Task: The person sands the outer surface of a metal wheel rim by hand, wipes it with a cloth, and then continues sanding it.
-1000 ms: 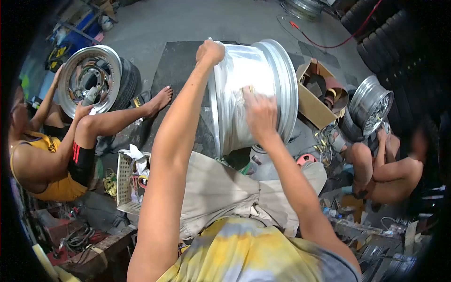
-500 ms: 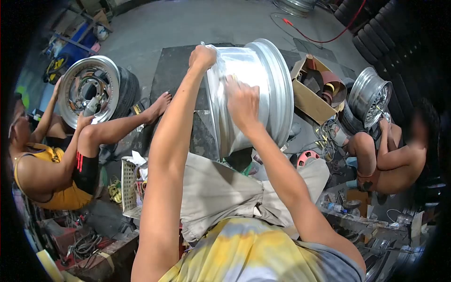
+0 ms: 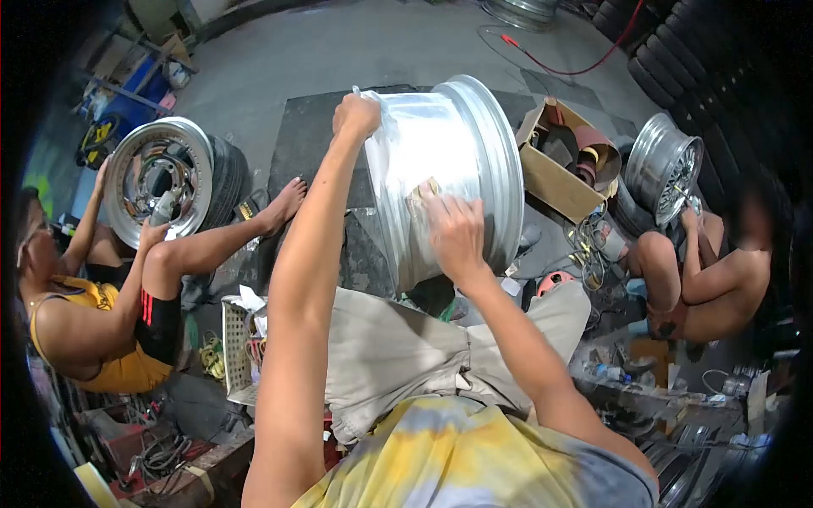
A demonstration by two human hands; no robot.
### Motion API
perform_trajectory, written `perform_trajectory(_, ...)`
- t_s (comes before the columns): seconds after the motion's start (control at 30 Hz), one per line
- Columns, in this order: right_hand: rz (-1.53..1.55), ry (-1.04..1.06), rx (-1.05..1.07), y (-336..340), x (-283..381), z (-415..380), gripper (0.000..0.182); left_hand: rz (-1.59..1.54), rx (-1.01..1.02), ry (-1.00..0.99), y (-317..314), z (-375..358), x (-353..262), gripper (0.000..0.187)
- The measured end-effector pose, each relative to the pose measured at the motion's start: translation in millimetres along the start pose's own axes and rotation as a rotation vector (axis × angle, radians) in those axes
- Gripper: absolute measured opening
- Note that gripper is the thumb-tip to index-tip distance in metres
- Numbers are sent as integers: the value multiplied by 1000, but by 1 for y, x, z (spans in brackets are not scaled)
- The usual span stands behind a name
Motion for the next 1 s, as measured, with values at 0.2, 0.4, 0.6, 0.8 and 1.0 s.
perform_trajectory(0.2, -42, -74, 58, -5, -23, 64, 37, 28, 26, -22, -2, 4, 4, 48)
perform_trajectory(0.4, -49, -16, -3, 0, -16, 13, 39, 17, 35, 7, -2, -2, 2, 48)
perform_trajectory(0.6, -86, -46, 20, -4, -20, 37, 39, 7, -1, -37, 4, 1, -2, 49)
perform_trajectory(0.8, -38, 20, -75, 16, -29, 42, 29, 0, 14, -8, 0, -4, 1, 47)
perform_trajectory(1.0, 158, -87, -64, 46, -71, 104, 26, 98, -24, -42, 8, -1, -9, 49)
Point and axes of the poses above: each hand's wrist, its own z-axis towards the middle knuckle, its own y-axis out of the back of the hand, x = y × z, the point moved 10 cm from there along z, towards the middle knuckle, and after that the axes turned 13 degrees about x, right-handed, at the moved point
